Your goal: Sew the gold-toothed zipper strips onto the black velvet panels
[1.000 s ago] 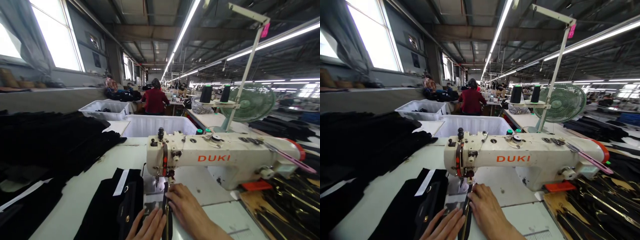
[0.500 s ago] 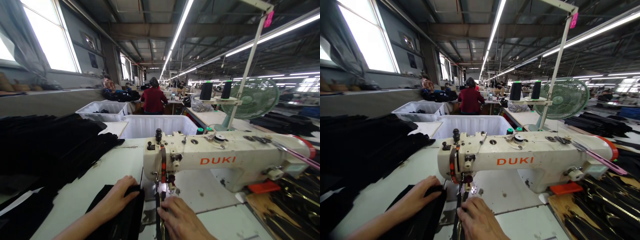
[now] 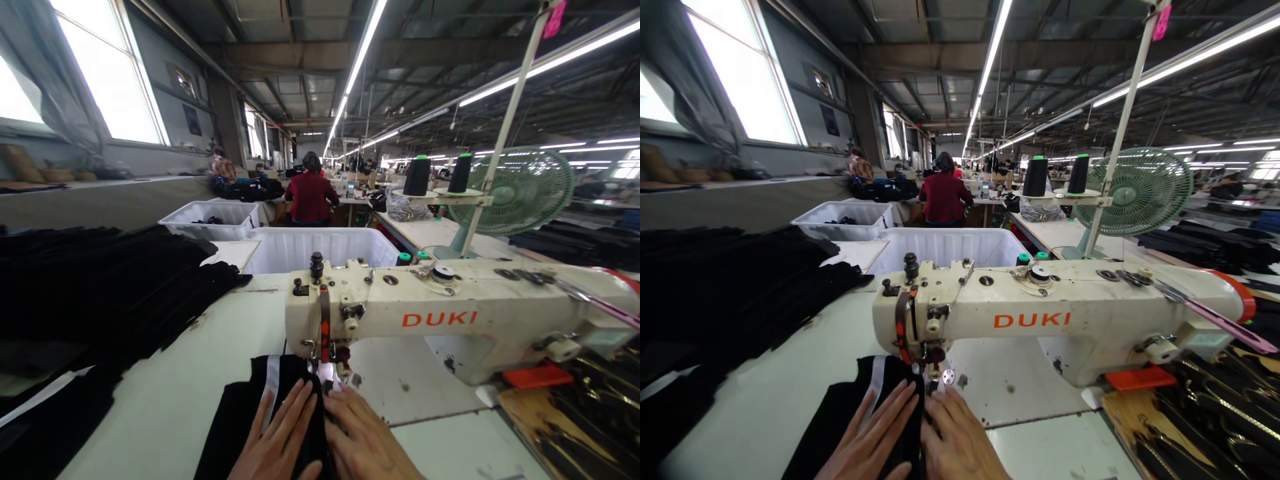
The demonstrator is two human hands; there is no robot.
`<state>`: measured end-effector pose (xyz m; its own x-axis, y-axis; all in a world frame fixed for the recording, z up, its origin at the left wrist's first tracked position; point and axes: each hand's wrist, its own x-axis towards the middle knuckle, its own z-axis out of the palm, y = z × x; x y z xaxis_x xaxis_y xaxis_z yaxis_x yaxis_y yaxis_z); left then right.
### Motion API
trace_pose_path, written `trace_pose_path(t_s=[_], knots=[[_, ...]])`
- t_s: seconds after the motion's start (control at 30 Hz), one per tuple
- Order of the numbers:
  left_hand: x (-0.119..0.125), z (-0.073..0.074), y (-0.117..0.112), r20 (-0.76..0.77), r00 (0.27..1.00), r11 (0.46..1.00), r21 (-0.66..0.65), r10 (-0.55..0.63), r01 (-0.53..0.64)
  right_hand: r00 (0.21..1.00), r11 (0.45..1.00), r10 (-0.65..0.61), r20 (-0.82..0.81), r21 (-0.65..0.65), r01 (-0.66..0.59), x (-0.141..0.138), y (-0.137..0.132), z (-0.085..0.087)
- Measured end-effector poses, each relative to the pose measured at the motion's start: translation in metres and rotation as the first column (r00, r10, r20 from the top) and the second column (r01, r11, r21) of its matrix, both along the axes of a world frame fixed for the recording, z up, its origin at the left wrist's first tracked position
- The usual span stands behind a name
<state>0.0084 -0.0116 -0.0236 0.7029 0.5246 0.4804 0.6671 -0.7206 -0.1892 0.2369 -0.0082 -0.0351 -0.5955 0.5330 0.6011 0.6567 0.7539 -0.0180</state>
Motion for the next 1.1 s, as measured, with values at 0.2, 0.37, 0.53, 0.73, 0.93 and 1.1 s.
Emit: trace_pose_path(t_s=[0.2, 0.37, 0.53, 0.73, 0.93, 1.1], knots=[[-0.002, -0.012, 0.006, -0.085, 0.994, 0.984, 0.173, 0.064, -0.049, 0.999, 1.0, -0.014, 0.045, -0.007, 0.014, -0.001, -0.002, 0.002], [-0.004, -0.009, 0.006, -0.127, 0.989, 0.99, 0.13, 0.074, -0.057, 1.0, 0.998, -0.021, 0.0, 0.059, 0.021, -0.002, 0.0, -0.003], [-0.004, -0.005, 0.006, -0.157, 0.985, 0.995, 0.083, 0.07, -0.058, 1.0, 0.994, -0.024, -0.004, 0.109, 0.024, -0.003, 0.002, -0.003], [-0.004, 0.0, 0.008, -0.139, 0.99, 0.999, 0.021, 0.036, -0.034, 1.0, 0.991, -0.007, -0.022, 0.137, 0.01, -0.002, 0.005, -0.007], [-0.003, 0.007, 0.007, -0.121, 0.991, 0.996, -0.07, 0.048, -0.056, 0.998, 0.994, 0.021, -0.059, 0.108, -0.015, -0.001, 0.004, 0.0], [-0.003, 0.013, 0.007, -0.097, 0.994, 0.989, -0.135, 0.042, -0.055, 0.999, 0.987, -0.024, -0.025, -0.157, 0.02, 0.003, 0.008, 0.024]])
